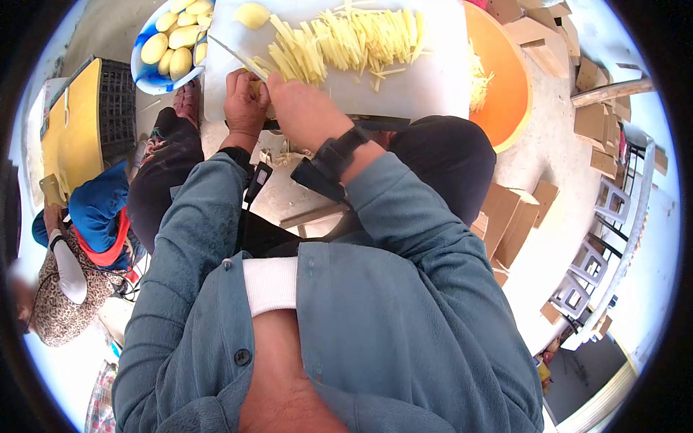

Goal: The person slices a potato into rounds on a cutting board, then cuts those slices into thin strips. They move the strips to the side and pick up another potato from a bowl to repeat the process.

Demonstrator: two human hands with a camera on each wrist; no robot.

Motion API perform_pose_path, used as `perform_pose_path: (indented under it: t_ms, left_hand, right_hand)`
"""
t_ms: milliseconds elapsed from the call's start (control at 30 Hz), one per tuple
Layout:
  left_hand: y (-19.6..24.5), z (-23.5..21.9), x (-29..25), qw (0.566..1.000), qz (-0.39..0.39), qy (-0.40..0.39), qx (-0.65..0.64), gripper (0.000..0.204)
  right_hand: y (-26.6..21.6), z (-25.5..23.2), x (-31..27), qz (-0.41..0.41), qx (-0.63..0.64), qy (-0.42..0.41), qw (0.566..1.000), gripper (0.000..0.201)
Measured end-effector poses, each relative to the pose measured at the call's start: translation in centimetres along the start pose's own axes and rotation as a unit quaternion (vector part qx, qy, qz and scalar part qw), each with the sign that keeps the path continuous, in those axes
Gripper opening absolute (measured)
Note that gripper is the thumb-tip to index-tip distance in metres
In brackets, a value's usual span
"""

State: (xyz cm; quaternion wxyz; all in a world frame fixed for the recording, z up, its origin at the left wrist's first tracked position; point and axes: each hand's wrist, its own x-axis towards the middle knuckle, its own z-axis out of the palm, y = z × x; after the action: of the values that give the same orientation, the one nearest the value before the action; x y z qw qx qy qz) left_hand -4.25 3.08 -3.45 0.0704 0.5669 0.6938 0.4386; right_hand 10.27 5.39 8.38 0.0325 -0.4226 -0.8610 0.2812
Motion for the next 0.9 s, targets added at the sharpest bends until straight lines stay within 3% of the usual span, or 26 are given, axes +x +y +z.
perform_pose_path:
  t_ms: [233, 333, 433, 533, 600, 900]
  left_hand:
    - [0.0, 0.1, 0.1, 0.999, 0.024, 0.015, 0.018, 0.021]
    - [-0.1, 0.1, 0.0, 1.000, -0.018, -0.017, 0.003, 0.021]
    - [0.0, -0.1, -0.1, 1.000, -0.017, -0.017, -0.006, 0.020]
    - [-0.1, 0.0, 0.0, 1.000, 0.021, -0.001, -0.003, 0.018]
    - [-0.4, 0.1, 0.0, 1.000, 0.018, -0.002, -0.003, 0.017]
    - [0.0, 0.1, 0.2, 1.000, 0.015, 0.017, 0.009, 0.015]
  right_hand:
    - [0.3, 2.8, 0.6, 0.024, -0.033, 0.044, 0.998, 0.013]
    - [1.3, 2.8, 0.8, 0.006, -0.018, 0.053, 0.998, 0.018]
    - [2.1, 2.3, 0.8, 0.058, 0.052, 0.071, 0.994, 0.024]
    - [1.7, 1.7, 0.4, 0.053, 0.060, 0.087, 0.993, 0.026]
    - [1.1, 1.2, 0.0, 0.033, 0.016, 0.046, 0.998, 0.024]
    - [0.1, 0.5, -0.7, -0.001, 0.013, 0.061, 0.998, 0.019]
